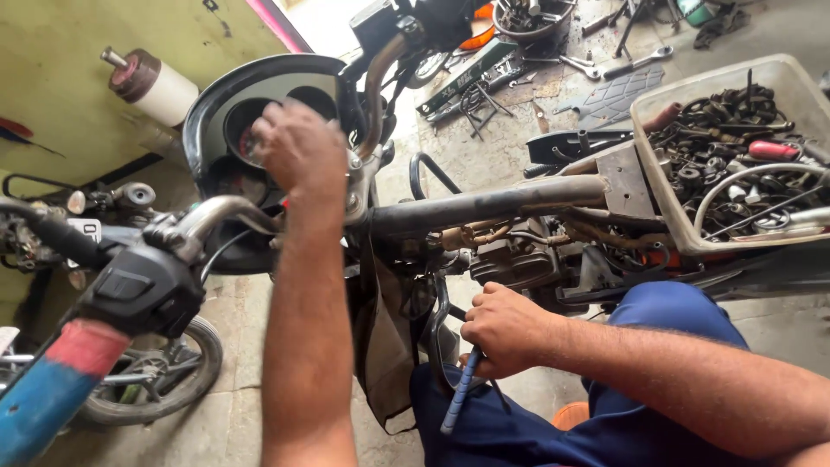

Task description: The person works on a motorcycle by pulling a cable through the frame and using a T-handle socket wrench to loosen bolts. They then use a screwdriver to pry and detach components from the engine area.

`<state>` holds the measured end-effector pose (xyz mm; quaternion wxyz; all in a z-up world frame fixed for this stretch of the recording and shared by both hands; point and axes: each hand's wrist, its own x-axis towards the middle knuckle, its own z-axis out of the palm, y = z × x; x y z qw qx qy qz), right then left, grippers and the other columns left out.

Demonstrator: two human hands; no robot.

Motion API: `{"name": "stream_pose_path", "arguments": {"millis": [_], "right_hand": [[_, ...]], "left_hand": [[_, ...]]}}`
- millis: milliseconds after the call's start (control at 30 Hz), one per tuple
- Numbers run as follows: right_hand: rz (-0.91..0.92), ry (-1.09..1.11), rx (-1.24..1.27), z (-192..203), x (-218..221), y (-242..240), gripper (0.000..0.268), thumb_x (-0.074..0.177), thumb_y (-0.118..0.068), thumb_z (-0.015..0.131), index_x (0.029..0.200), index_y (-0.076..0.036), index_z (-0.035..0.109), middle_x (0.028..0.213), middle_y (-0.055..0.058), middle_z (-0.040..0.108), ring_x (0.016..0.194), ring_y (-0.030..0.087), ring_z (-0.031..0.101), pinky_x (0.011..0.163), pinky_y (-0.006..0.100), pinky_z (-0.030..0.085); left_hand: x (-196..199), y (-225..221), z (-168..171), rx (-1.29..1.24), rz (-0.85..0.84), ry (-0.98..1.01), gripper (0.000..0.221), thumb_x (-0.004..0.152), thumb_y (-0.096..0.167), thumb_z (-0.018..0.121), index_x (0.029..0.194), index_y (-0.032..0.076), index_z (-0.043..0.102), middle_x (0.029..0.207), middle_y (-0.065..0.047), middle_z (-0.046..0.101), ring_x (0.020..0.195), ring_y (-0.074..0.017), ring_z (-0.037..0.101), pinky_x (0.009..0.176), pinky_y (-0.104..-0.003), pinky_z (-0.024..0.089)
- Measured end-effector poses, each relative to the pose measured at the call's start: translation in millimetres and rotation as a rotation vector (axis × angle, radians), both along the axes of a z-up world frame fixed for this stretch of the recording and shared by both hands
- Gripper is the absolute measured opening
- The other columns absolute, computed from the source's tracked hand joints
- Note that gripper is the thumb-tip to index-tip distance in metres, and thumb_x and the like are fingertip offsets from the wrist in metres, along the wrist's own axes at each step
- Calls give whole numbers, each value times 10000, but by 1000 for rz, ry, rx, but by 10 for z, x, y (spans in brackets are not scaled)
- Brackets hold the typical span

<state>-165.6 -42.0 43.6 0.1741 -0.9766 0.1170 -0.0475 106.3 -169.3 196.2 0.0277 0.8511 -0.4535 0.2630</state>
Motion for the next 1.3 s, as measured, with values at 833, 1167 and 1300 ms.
{"name": "stream_pose_path", "arguments": {"millis": [833,1167,1300], "right_hand": [[85,162,39,-248,148,-139,499,780,-564,713,629,-89,703,665,98,692,692,308,652,731,443,429],[94,244,32,-371,180,-57,475,810,-545,719,675,-89,721,688,117,699,693,320,671,770,443,441],[83,276,55,-423,130,-50,324,837,-407,690,703,-113,723,695,87,707,676,303,692,745,453,467]], "left_hand": [[-1083,-1201,-511,-393,-637,-44,806,950,515,784,1444,14,392,1456,-209,487,1425,-383,413,1143,-653,346],[-1265,-8,-1117,-537,-1187,254,763,1005,393,705,1539,18,308,1529,-255,456,1463,-411,419,1284,-538,344],[-1280,899,-1787,-440,-1320,583,316,958,116,714,1247,13,636,1223,-181,715,1166,-328,706,1064,-451,564]]}}
